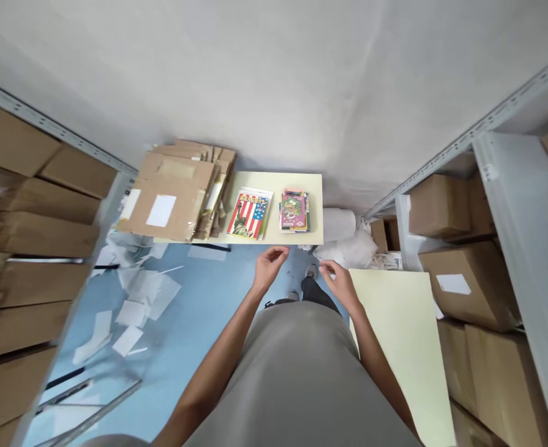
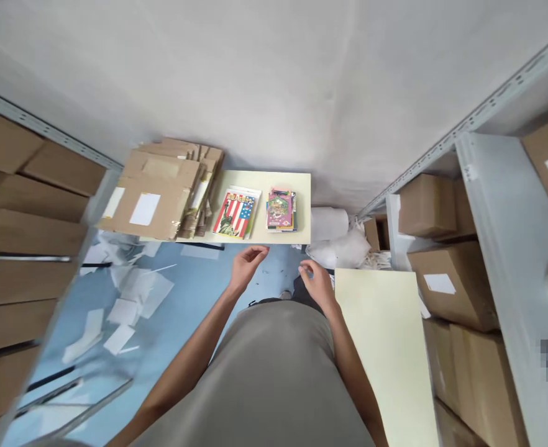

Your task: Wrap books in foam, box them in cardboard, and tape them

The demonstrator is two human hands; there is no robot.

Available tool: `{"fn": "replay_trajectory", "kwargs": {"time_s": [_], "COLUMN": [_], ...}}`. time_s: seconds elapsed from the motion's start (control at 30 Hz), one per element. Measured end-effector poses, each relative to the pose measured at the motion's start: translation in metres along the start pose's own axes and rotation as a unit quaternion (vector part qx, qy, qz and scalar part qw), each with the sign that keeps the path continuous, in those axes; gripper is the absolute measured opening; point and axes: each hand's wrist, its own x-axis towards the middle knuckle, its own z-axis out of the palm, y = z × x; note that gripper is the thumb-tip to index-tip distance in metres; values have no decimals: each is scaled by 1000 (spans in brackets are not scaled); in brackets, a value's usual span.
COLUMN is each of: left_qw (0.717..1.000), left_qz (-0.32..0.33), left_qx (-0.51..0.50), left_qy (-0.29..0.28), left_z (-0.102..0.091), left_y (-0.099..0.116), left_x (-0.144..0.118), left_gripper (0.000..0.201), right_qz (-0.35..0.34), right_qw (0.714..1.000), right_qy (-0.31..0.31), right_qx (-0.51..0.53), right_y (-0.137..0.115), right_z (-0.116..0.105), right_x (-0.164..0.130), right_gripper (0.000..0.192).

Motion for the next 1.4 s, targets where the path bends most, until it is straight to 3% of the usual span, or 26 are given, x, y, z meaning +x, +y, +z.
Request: {"fn": "replay_trajectory", "kwargs": {"time_s": [0.2,0.4,0.67,0.83,1.0,1.13,1.27,1.4], "left_qw": [997,994,989,991,987,969,958,953], "left_qz": [9,-15,-43,-62,-119,-166,-161,-127], "left_qx": [12,-2,-19,-23,68,172,238,268], "left_qy": [77,104,141,117,87,69,-8,-56], "left_z": [16,33,0,-45,-115,-163,-185,-189], "left_y": [19,16,4,-5,-26,-44,-58,-65], "left_x": [44,66,99,129,163,193,215,225], "left_gripper": [44,42,38,36,31,45,55,51], "right_qz": [-23,-15,-4,9,25,74,147,188], "right_qw": [995,986,985,985,984,983,974,971], "right_qy": [-90,-162,-172,-171,-173,-170,-154,-126], "right_qx": [28,32,28,36,41,-19,-78,-79], "right_y": [-15,-6,-12,-23,-32,-38,-41,-39], "right_z": [-12,-18,1,44,114,173,220,241], "right_x": [78,133,184,207,224,228,225,220], "right_gripper": [30,30,33,32,28,19,23,29]}}
